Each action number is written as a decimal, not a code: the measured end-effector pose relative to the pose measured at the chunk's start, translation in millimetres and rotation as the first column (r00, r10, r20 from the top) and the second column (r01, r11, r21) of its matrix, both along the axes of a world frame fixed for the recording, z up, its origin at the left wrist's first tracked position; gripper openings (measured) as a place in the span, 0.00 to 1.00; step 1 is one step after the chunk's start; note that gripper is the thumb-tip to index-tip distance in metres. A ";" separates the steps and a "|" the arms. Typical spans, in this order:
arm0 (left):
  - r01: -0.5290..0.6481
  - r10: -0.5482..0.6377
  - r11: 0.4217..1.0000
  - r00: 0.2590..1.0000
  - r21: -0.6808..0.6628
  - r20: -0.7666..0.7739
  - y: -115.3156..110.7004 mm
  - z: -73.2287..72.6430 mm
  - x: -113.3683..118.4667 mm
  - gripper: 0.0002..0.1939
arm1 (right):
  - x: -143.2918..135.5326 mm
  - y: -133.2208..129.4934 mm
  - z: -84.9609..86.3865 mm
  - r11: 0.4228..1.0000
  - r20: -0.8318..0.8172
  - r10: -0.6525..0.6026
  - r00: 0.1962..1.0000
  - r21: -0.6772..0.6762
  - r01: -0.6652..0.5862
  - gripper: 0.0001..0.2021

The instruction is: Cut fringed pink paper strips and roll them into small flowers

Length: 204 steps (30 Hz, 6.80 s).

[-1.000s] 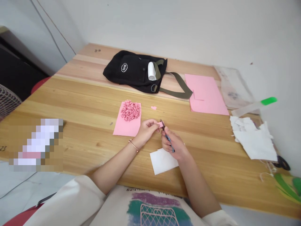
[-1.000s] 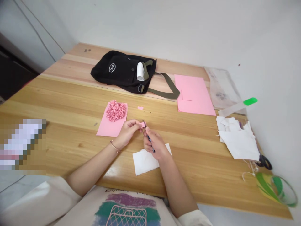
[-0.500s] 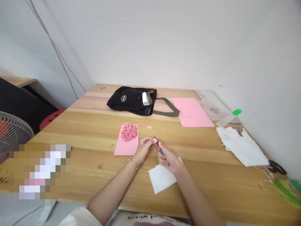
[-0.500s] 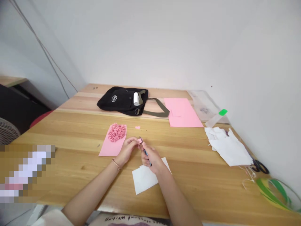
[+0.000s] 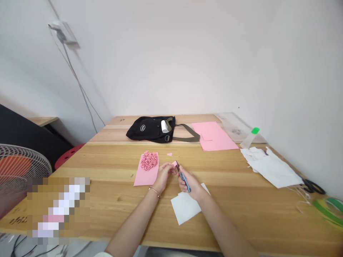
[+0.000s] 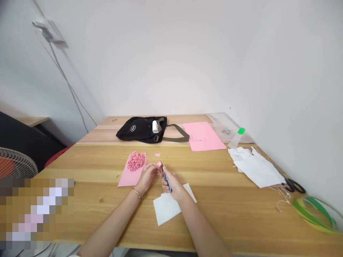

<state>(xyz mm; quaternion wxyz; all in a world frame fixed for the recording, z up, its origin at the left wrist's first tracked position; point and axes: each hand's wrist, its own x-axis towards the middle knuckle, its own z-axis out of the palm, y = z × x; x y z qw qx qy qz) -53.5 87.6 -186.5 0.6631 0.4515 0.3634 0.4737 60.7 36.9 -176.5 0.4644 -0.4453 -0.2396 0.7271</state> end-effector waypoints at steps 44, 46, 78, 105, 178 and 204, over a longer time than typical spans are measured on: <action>0.011 -0.017 0.994 0.999 -0.105 -0.050 3.8 8.1 -0.8 0.09 | 9.5 3.5 5.5 0.999 0.378 -0.049 0.925 0.015 0.047 0.22; 0.018 -0.023 0.995 0.999 -0.099 -0.044 4.0 7.4 -0.9 0.08 | 8.1 3.2 6.6 0.997 0.416 -0.078 0.906 0.045 0.065 0.21; 0.095 -0.100 0.989 0.994 -0.109 -0.037 4.4 8.2 -2.0 0.12 | 14.8 7.4 6.4 0.995 0.140 0.057 0.989 -0.087 -0.045 0.21; 0.061 -0.071 0.991 0.994 -0.121 -0.082 5.5 8.9 -1.1 0.12 | 13.7 6.0 2.5 0.995 0.115 0.023 0.993 -0.097 -0.012 0.22; 0.086 -0.091 0.987 0.995 -0.139 -0.029 4.4 8.9 -3.3 0.09 | 11.0 5.9 2.4 0.997 0.019 0.018 1.000 -0.074 -0.016 0.19; 0.083 -0.091 0.986 0.995 -0.146 -0.046 5.2 7.7 -4.4 0.09 | 11.7 6.8 1.5 0.996 -0.020 0.046 0.999 -0.072 -0.047 0.18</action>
